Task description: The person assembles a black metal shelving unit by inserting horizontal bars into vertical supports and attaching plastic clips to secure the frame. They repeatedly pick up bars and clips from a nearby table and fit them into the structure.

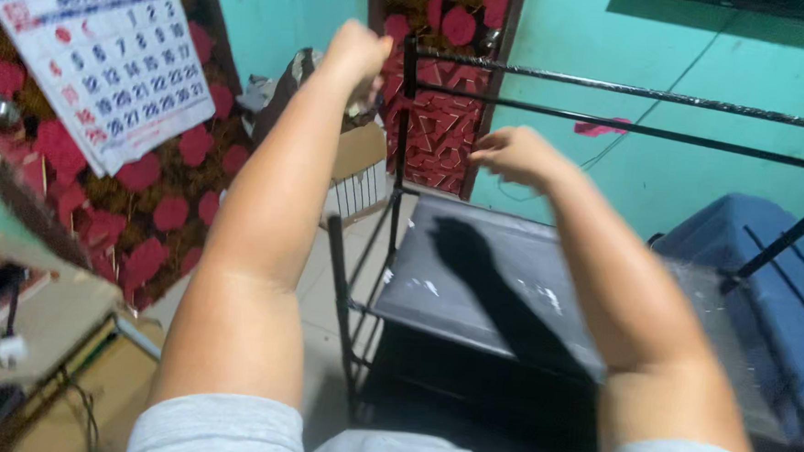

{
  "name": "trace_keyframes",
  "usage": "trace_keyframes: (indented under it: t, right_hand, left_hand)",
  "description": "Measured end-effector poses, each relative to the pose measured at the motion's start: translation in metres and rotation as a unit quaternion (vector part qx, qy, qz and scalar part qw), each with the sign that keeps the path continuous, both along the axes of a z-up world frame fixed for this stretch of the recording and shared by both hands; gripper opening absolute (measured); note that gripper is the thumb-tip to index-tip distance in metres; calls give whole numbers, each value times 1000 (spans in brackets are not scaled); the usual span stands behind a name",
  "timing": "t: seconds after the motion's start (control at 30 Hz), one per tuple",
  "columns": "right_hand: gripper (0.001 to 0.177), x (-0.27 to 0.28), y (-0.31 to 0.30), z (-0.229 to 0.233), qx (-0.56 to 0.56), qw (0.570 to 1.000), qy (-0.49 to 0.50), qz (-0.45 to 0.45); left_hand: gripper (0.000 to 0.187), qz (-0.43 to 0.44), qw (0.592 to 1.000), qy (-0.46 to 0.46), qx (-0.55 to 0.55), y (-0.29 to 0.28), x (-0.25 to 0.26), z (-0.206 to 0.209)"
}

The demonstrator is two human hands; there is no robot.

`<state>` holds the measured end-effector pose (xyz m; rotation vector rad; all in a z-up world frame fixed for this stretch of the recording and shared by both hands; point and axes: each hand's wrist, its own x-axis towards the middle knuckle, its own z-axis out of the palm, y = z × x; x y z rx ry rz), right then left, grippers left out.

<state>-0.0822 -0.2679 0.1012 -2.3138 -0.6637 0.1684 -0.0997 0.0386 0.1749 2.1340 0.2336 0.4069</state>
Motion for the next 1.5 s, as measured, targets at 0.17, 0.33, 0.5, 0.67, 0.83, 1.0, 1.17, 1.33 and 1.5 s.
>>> trace_keyframes:
  t: [0.17, 0.33, 0.5, 0.67, 0.83, 1.0, 1.17, 1.33, 1.5]
  right_hand:
    - [60, 42, 93, -68, 107, 991, 44, -67]
    - [56, 76, 140, -97, 162, 972, -149, -79]
    - [47, 80, 165, -109, 278, 954, -96, -55]
    - [37, 71, 166, -104, 202, 970, -81, -109]
    - [26, 70, 169, -99, 217, 956, -177, -84]
    - [22, 62, 164, -95, 242, 965, -68, -79]
    - [20, 58, 166, -91, 256, 964, -46, -62]
    - [19, 57, 165, -91, 274, 959, -19, -64]
    - [19, 57, 164, -94, 271, 959, -41, -68]
  left_hand:
    - [53, -29, 994, 21, -102, 37, 36, -46]
    - [59, -293, 906, -231, -197, 36, 93, -103]
    - [35, -321, 887, -220, -248, 23, 112, -136]
    - [21, -313, 885, -198, -282, 10, 112, -136]
    - [15, -277, 908, -174, -262, 6, 111, -144]
    - [19, -268, 922, -204, -191, 9, 103, -151]
    - [19, -295, 910, -187, -224, 13, 90, -150]
    - [17, -299, 910, -183, -223, 10, 86, -142]
    - [9, -275, 923, -191, -188, 9, 88, -146]
